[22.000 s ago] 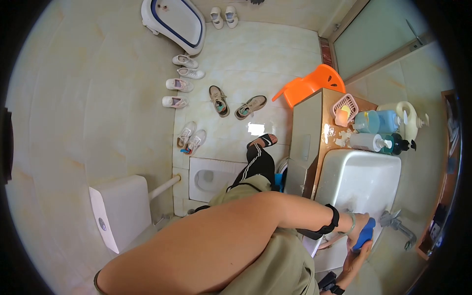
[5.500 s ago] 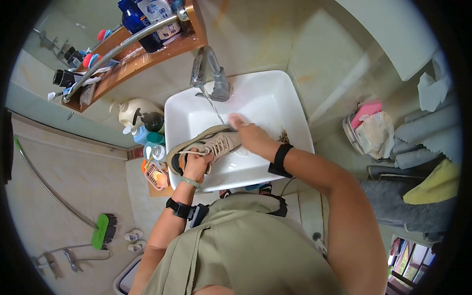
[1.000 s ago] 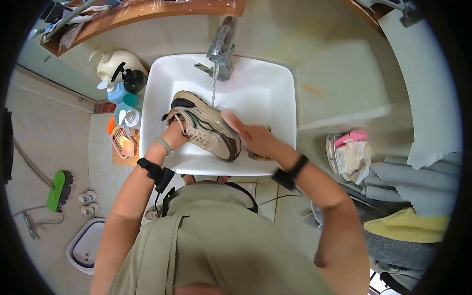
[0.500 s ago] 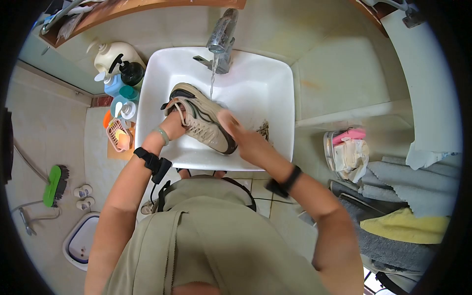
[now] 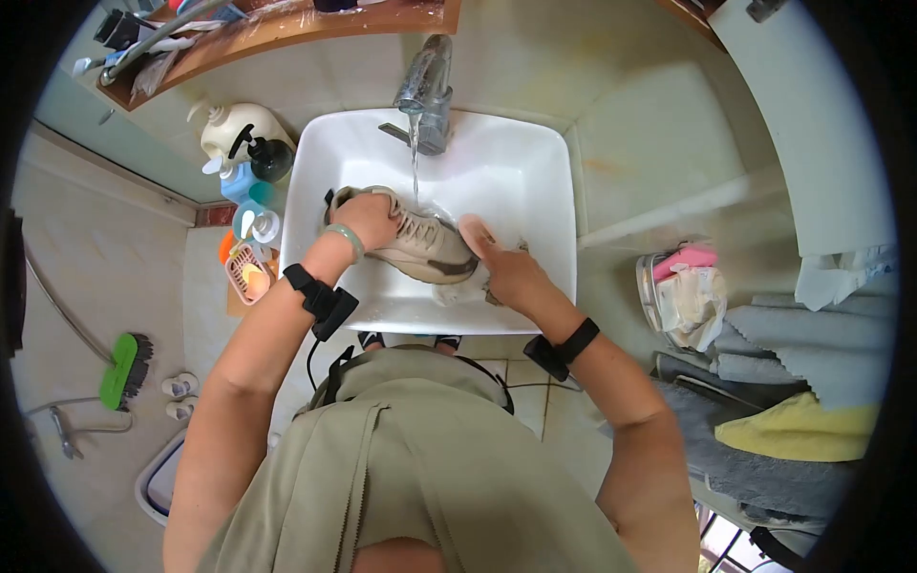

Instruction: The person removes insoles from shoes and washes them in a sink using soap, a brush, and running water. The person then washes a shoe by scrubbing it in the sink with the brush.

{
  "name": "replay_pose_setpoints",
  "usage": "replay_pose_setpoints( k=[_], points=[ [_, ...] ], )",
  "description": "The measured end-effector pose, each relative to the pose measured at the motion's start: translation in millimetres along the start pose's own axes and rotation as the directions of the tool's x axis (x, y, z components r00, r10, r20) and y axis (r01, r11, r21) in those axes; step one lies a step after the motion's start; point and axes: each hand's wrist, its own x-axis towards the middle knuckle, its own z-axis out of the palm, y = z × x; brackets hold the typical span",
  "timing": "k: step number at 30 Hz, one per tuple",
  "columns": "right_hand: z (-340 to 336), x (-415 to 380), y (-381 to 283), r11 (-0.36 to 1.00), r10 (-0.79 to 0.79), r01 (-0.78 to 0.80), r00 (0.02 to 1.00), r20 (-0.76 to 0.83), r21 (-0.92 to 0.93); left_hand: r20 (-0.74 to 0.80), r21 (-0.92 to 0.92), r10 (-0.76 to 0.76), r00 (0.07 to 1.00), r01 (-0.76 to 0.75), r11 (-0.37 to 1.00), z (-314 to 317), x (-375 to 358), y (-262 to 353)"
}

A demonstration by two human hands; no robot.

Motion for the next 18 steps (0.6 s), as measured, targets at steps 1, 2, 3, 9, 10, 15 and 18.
replay_pose_setpoints(
  k=[1, 2, 3, 9, 10, 15, 18],
  points=[
    [1.8, 2.5, -4.8, 0.998, 0.001, 0.000, 1.000, -0.012, 0.068, -0.059, 0.009, 0.023, 0.998, -0.023, 1.000, -0.8, 1.8, -2.2],
    [4.5, 5.2, -9.4, 0.991, 0.002, 0.001, 1.000, -0.022, 0.136, -0.055, 0.022, 0.024, 0.998, -0.023, 0.999, -4.7, 0.7, -4.3],
    [9.1, 10.3, -12.5, 0.989, 0.000, 0.004, 1.000, -0.025, 0.146, -0.072, -0.043, -0.032, 0.997, 0.029, 0.999, -14.5, -3.9, -2.8],
    [53.9, 61.5, -11.8, 0.917, -0.131, 0.197, 0.970, -0.203, 0.348, 0.090, -0.401, -0.029, 0.996, 0.063, 0.914, -9.1, -51.5, 8.6],
    [56.7, 65.4, -15.9, 0.912, -0.109, 0.183, 0.971, -0.213, 0.368, 0.032, -0.402, -0.046, 0.998, 0.055, 0.914, 7.2, -63.2, 11.5],
    [55.4, 67.9, -22.4, 0.909, -0.109, 0.184, 0.971, -0.213, 0.375, -0.271, -0.088, 0.159, 0.950, -0.188, 0.978, 55.2, -98.5, 14.6],
    [56.3, 70.7, -24.7, 0.905, -0.133, 0.209, 0.967, -0.219, 0.371, -0.179, -0.065, 0.157, 0.971, -0.171, 0.983, 52.0, -108.4, 16.7]
  ],
)
